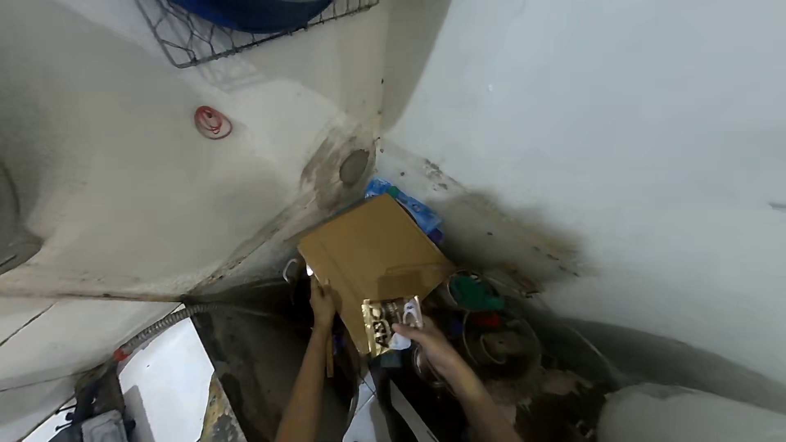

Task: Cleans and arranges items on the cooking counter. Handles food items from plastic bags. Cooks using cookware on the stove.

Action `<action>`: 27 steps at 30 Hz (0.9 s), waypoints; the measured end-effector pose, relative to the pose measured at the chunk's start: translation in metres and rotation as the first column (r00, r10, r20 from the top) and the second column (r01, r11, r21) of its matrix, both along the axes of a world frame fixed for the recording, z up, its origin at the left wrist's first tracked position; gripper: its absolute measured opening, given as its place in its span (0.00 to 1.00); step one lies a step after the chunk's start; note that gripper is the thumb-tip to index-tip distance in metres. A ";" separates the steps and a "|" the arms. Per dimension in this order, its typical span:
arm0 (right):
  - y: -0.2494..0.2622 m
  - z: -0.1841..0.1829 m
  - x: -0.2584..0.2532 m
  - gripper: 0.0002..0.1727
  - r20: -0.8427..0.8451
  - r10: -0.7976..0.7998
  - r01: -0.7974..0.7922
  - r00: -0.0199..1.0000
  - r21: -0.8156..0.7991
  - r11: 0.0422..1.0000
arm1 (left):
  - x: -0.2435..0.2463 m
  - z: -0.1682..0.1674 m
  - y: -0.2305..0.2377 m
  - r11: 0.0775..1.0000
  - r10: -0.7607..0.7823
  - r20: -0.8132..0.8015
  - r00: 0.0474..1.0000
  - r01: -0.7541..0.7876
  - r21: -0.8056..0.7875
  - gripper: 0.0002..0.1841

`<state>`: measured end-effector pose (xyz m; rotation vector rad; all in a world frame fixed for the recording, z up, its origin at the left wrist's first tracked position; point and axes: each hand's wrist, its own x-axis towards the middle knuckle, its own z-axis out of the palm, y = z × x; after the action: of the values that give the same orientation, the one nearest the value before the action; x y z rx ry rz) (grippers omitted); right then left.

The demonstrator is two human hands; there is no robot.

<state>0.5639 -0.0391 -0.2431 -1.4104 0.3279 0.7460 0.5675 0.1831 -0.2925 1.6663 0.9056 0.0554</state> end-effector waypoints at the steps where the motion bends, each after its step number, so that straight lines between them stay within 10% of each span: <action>1: -0.008 0.009 0.002 0.21 0.051 -0.040 0.039 0.998 0.006 0.999 | 0.002 0.009 -0.003 1.000 -0.008 0.042 0.999 0.007 0.023 0.23; 15: -0.109 0.044 0.007 0.19 0.341 -0.481 0.481 0.807 0.093 0.872 | -0.048 0.184 0.003 0.978 -0.194 0.318 0.928 0.155 0.141 0.18; 27: -0.116 0.060 -0.004 0.20 0.350 -0.507 0.524 0.788 0.051 0.850 | -0.324 0.357 0.106 0.840 -0.261 0.295 0.919 0.066 0.539 0.06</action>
<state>0.5601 -0.1555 -0.1834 -1.3794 0.4280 0.0265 0.2437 0.2886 0.0642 2.1431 0.4772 0.5134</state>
